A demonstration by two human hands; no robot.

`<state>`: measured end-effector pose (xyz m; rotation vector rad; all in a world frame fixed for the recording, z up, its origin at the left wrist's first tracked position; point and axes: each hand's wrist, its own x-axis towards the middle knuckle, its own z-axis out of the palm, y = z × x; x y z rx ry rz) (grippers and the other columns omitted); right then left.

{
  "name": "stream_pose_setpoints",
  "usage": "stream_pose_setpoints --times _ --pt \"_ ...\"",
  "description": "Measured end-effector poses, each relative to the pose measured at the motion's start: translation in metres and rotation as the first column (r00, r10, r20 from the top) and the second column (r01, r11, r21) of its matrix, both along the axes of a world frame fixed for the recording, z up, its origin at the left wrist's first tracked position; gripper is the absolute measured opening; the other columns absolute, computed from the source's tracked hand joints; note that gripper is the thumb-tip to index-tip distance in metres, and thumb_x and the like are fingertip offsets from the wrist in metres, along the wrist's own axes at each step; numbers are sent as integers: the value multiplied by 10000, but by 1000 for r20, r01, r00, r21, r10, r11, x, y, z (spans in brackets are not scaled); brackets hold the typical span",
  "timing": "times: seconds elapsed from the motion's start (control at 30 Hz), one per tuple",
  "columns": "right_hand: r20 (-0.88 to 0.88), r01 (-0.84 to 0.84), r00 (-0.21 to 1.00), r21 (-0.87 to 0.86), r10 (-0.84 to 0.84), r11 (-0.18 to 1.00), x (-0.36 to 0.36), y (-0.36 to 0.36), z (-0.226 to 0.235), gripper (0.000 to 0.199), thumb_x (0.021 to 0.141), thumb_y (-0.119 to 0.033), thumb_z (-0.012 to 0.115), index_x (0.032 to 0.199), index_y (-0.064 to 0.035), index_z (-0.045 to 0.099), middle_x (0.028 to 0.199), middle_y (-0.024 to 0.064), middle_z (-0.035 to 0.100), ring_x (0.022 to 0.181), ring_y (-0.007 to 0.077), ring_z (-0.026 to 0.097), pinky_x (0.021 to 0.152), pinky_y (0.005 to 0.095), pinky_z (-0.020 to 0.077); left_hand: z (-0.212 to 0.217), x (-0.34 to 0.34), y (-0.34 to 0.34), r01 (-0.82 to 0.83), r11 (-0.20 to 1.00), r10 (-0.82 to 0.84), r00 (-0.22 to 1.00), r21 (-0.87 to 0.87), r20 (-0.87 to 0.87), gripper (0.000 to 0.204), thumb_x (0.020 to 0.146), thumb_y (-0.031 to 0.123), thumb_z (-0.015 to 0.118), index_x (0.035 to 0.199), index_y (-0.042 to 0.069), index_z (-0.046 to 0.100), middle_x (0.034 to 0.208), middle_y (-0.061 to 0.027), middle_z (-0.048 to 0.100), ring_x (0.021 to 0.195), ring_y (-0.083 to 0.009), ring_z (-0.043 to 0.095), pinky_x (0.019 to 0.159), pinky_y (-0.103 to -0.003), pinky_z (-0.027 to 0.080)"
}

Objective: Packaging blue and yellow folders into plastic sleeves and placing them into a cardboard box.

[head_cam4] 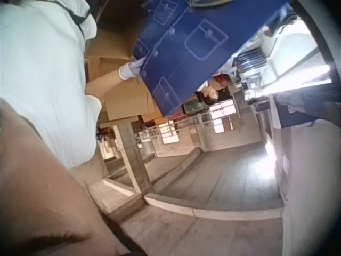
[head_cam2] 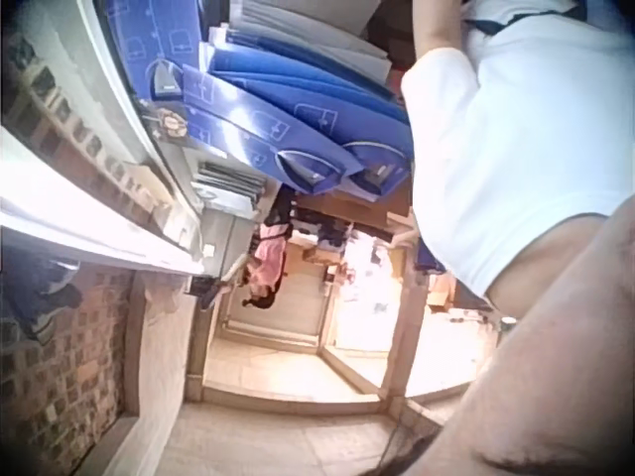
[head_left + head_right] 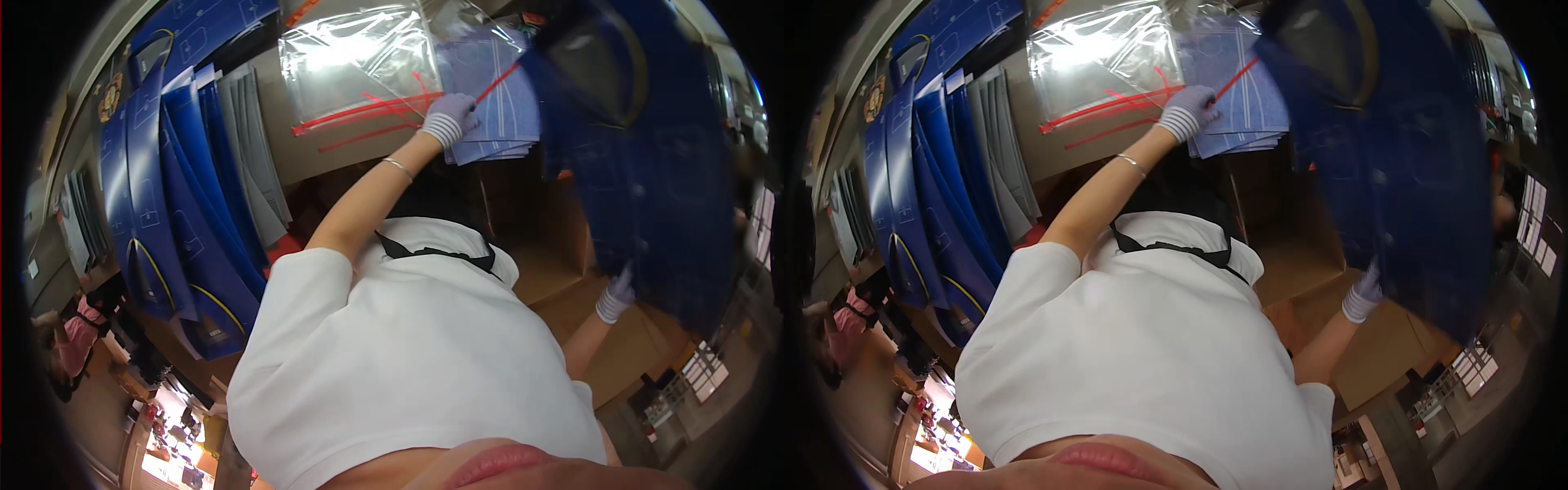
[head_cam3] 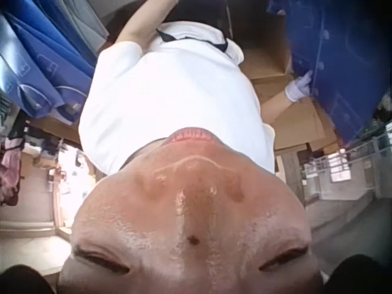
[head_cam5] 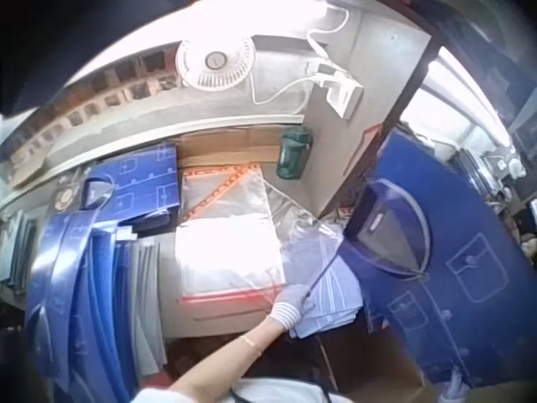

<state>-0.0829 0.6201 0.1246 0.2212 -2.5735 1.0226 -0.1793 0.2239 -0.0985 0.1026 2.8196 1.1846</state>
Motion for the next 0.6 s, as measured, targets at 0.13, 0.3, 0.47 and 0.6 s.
stream_pose_setpoints --times 0.13,0.3,0.47,0.6 --pt "83 133 990 -291 -113 947 40 -6 22 457 806 -131 633 1173 75 455 1186 143 502 1022 242 513 889 341 424 -44 -9 25 -156 930 144 988 -332 -58 157 765 198 548 838 64 584 838 -150 592 847 -294 573 733 -384 464" --pt "345 274 916 -167 -204 947 78 25 -21 351 804 -149 650 1055 66 531 1067 108 548 929 187 516 840 287 417 -50 -19 -17 -129 975 106 986 -183 -132 163 754 163 529 865 85 618 853 -134 609 816 -307 580 736 -394 464" --pt "549 494 753 -109 -362 862 72 -26 -31 309 820 -144 630 1054 40 548 1060 101 560 924 179 518 833 281 416 -43 -23 -32 -240 970 243 966 -48 89 266 751 232 519 878 28 633 881 -172 619 846 -313 591 758 -398 464" --pt "313 216 939 -219 -141 951 67 -28 -59 312 831 -140 612 1085 30 548 1096 97 567 961 180 525 857 291 409 -64 -30 -55 -476 830 399 871 289 287 319 750 320 521 784 28 643 658 -166 605 656 -264 609 642 -335 472"
